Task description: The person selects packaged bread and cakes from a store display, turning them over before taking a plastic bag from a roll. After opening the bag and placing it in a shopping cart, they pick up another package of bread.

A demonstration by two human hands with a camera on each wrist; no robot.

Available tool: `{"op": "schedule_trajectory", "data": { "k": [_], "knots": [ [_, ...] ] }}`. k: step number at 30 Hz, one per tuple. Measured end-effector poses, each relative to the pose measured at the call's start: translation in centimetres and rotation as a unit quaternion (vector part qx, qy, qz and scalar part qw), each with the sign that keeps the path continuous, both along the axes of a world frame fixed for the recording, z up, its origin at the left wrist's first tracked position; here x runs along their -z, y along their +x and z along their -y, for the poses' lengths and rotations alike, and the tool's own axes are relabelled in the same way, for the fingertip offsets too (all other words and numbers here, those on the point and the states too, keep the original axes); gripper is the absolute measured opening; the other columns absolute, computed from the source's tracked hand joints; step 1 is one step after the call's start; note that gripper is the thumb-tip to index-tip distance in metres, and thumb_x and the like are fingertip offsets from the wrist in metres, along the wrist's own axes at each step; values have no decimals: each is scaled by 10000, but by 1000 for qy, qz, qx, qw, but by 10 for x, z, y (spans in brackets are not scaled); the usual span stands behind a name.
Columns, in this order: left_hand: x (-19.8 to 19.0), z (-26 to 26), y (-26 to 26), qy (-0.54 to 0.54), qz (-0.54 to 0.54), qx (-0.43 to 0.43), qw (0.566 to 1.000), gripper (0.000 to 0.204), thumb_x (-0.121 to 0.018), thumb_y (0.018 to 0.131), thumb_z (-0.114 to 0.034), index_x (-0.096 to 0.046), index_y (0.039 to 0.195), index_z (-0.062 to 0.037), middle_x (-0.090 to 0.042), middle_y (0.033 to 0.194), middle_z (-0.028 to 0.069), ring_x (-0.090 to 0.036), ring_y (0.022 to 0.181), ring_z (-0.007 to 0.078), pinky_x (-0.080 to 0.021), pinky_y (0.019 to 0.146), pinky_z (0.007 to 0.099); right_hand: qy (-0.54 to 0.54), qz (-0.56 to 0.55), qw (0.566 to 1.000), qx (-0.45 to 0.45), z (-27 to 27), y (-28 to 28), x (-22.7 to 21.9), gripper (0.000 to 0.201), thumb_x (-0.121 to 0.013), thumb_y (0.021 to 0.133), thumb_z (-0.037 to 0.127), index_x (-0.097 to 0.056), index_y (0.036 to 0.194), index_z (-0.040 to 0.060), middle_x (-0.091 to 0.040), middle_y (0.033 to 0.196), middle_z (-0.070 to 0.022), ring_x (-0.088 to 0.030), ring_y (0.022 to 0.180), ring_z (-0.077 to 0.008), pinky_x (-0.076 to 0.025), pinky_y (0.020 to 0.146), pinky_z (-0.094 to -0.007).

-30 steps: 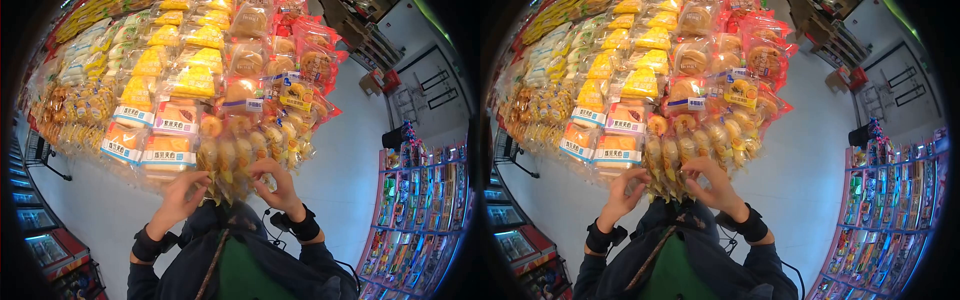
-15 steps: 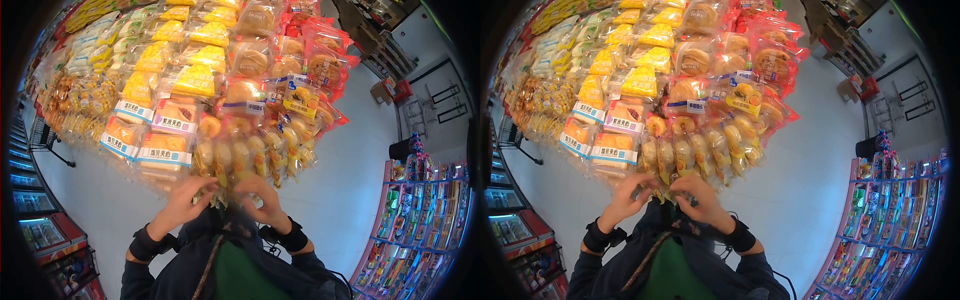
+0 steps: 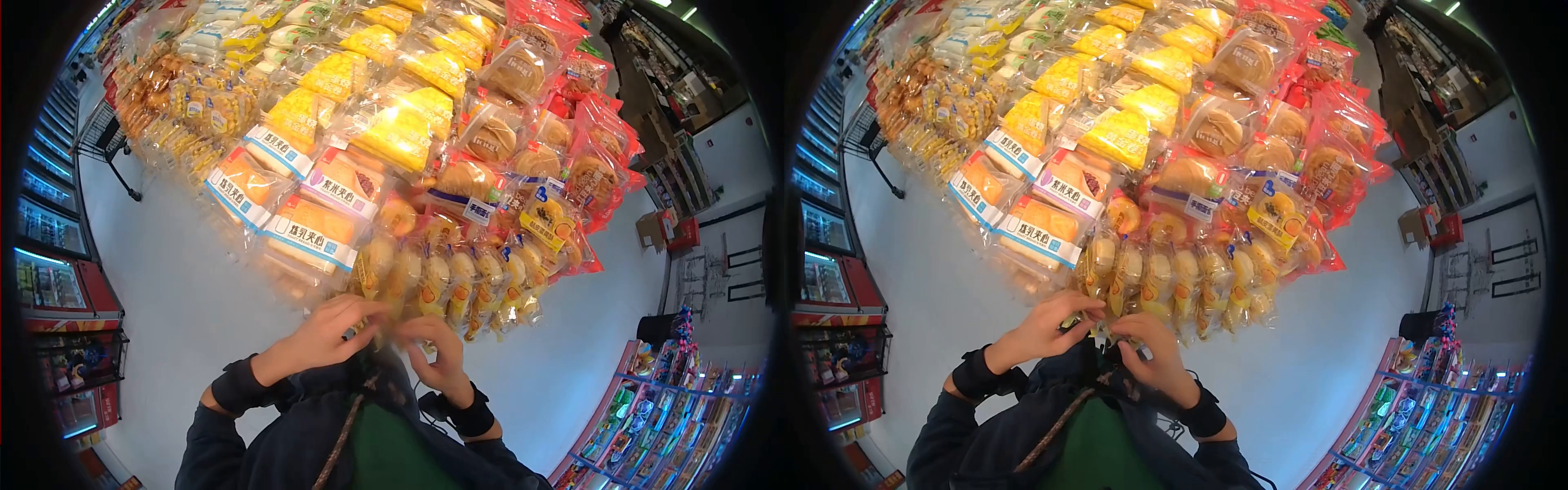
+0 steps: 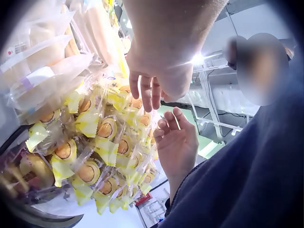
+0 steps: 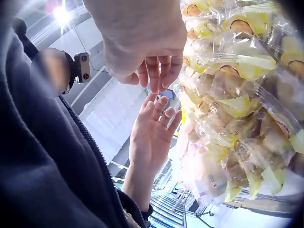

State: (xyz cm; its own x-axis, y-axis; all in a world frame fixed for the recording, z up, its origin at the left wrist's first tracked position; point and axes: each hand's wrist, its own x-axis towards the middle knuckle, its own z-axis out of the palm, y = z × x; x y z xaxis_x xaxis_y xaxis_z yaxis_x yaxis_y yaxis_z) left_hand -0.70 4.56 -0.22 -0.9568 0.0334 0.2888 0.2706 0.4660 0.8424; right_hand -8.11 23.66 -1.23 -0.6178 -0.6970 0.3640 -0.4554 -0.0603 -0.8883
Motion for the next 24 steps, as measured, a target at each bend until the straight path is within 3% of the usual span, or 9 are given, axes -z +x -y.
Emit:
{"op": "schedule_trajectory", "data": {
  "k": [5,8,11,14,24],
  "knots": [
    [-7,18,15,-6,-16,-23,1000,361,-604,735,35,-519,1081,-24,-614,876,87,-602,785,222,-469,709,317,-31,-51,998,-20,17,5,-11,232,-523,706,-46,-555,929,5,-595,887,-138,-568,753,-243,-447,665,-301],
    [-6,32,31,9,-12,-42,999,342,-600,741,-23,-523,1074,-45,-604,872,63,-584,793,242,-449,717,327,-21,-51,998,-23,37,13,-16,211,-515,714,-49,-552,914,4,-593,885,-142,-569,758,-247,-447,670,-299],
    [-9,53,49,18,-13,-53,998,345,-593,742,-16,-517,1077,-44,-605,864,65,-584,787,247,-447,715,328,-21,-28,999,-27,62,25,-13,272,-576,685,-55,-564,944,27,-598,915,-114,-579,780,-246,-459,666,-301],
    [-11,80,73,-13,-14,-74,997,348,-585,746,-10,-511,1085,-43,-607,872,70,-587,797,252,-446,720,334,-19,24,999,-44,89,45,-15,262,-566,695,-62,-563,943,21,-591,914,-116,-575,766,-224,-458,666,-293],
    [3,168,162,30,22,-157,987,348,-578,761,-8,-506,1100,-33,-610,890,91,-594,827,246,-450,754,334,31,49,996,-65,189,110,4,206,-551,752,-46,-562,948,13,-566,879,-96,-566,753,-167,-443,684,-258]
  ]
}}
